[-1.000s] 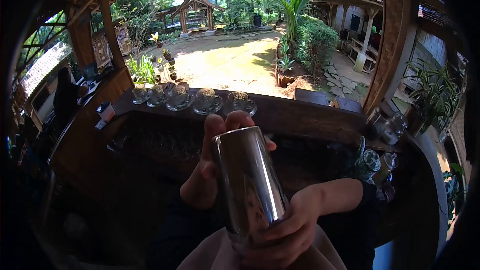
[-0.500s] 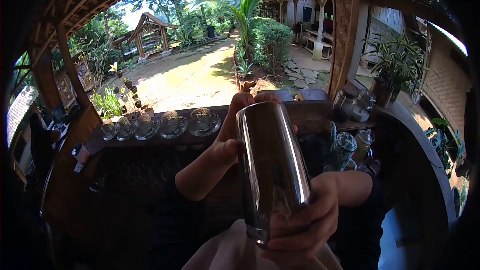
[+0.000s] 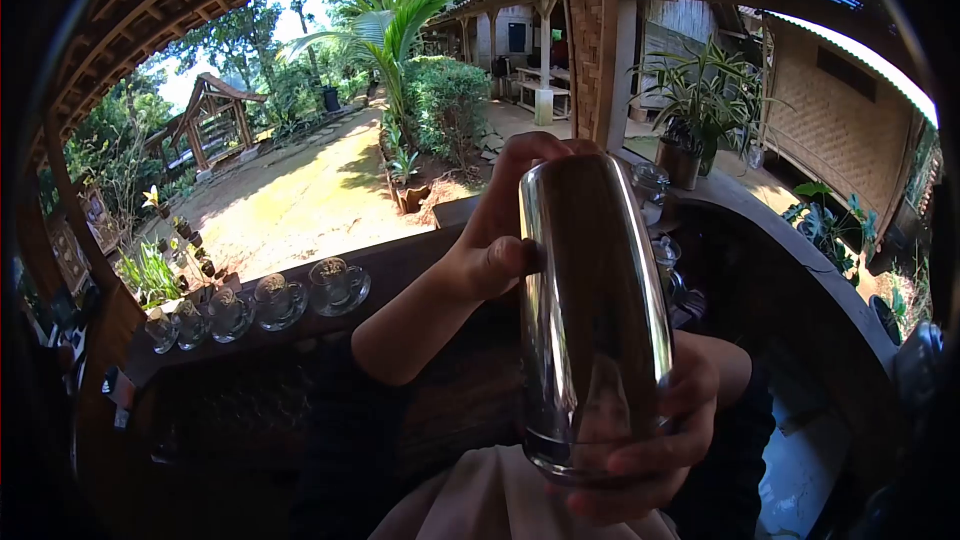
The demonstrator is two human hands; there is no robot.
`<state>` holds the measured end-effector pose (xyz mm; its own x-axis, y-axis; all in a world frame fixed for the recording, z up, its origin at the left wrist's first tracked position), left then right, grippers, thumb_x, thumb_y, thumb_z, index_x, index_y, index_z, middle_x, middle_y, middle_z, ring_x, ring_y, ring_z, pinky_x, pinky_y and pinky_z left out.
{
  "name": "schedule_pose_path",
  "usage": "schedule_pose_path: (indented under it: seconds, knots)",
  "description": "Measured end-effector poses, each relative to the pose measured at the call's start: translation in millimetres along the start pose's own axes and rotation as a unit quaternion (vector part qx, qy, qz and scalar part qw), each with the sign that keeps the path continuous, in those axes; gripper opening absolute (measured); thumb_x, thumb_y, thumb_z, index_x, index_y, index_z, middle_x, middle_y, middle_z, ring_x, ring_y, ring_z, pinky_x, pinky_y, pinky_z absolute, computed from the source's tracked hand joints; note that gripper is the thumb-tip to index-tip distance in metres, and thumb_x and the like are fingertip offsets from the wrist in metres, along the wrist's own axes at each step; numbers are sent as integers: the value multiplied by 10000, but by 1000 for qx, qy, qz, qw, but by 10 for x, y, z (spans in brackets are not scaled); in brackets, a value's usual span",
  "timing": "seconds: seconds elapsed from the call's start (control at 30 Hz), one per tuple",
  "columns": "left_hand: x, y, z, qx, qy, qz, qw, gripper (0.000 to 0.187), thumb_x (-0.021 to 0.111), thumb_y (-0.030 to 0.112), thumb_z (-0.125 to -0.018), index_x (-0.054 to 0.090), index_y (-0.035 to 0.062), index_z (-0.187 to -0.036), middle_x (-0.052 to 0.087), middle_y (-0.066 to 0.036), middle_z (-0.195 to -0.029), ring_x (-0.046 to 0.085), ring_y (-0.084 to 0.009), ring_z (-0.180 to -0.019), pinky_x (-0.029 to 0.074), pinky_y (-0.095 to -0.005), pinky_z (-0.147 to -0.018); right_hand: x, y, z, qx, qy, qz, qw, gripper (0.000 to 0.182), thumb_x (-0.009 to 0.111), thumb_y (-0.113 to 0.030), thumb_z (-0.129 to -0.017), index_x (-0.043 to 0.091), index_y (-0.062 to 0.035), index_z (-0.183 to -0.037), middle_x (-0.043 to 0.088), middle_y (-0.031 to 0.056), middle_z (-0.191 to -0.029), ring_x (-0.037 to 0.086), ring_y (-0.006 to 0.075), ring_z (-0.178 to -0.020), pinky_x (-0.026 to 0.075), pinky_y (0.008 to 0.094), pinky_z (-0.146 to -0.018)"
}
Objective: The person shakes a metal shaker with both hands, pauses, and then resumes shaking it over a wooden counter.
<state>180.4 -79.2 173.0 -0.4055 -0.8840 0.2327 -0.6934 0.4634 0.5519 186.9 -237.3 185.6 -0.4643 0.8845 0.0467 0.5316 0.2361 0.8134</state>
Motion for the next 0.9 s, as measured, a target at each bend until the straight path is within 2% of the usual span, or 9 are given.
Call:
schedule_pose_path:
  seconds: [0.17,0.23,0.4,0.47,0.7,0.73,0.8,0.87,0.9]
  knots:
    - [-405,-712,-545,-169,-66,411,894,479,498,459,-949,505,97,-1263,629,-133,-1134,642,-257,-1014,558,-409,-832,-210,677,471,325,-217,68,918,370,800,-233,-744,622,-69,-1024,653,85,-1103,626,268,-1034,499,433,-871]
    - [-395,-872,-642,-234,367,118,893,448,434,436,-956,579,60,-1152,664,-137,-1020,669,-272,-907,569,-401,-811,-268,806,634,709,-87,-62,697,406,813,-151,-703,627,-69,-1055,657,103,-1077,627,284,-1045,498,426,-896]
    - [218,-376,-667,-195,19,287,938,524,482,473,-941,552,13,-1181,648,-170,-1085,654,-273,-971,541,-415,-880,-561,101,-270,160,-257,78,950,277,751,-99,-711,675,-173,-967,664,12,-1085,620,192,-1088,473,377,-931]
    - [570,-267,-632,185,-140,3,973,565,511,495,-944,488,20,-1249,591,-154,-1182,614,-222,-1061,522,-376,-907,-519,-48,-272,-120,-111,73,984,218,694,-115,-782,681,-218,-973,665,-60,-1081,625,104,-1061,436,345,-950]
    - [-267,-1112,-1095,-186,-71,327,924,447,561,417,-941,563,47,-1192,646,-98,-1008,651,-193,-945,537,-361,-860,-710,835,361,365,-211,95,902,265,787,-221,-731,664,-172,-960,662,40,-1109,621,230,-1093,478,412,-904]
    - [-271,-1227,-1073,-80,-11,-2,997,408,521,394,-958,591,43,-1153,658,-95,-952,663,-204,-903,548,-364,-843,-670,897,420,507,-145,80,846,286,805,-257,-718,661,-178,-953,662,52,-1103,621,242,-1092,483,448,-900]
    - [-173,-1134,-1042,39,44,-332,942,386,480,371,-974,619,39,-1114,670,-92,-895,675,-216,-862,558,-367,-825,-754,770,200,424,-162,106,885,274,800,-242,-729,662,-176,-955,658,60,-1115,621,246,-1091,477,449,-912]
    - [330,-546,-883,-208,16,257,944,465,574,413,-919,550,39,-1195,654,-111,-1020,661,-211,-945,550,-370,-846,-799,459,-182,252,-203,100,941,258,788,-191,-745,663,-162,-969,657,61,-1130,621,229,-1088,465,420,-930]
    - [514,-422,-756,-138,9,196,971,522,606,424,-898,493,50,-1244,616,-123,-1109,636,-223,-1014,538,-385,-872,-821,241,-301,161,-223,75,958,257,781,-155,-751,664,-150,-980,660,53,-1132,623,207,-1086,461,391,-937]
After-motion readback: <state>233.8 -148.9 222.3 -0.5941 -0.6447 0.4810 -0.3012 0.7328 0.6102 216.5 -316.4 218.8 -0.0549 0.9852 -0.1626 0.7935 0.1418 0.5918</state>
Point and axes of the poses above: each hand's wrist, its own z-axis away from the middle knuckle, its own x-axis out of the palm, y = z × x, the point moved 1 cm from there along -z, towards the middle knuckle
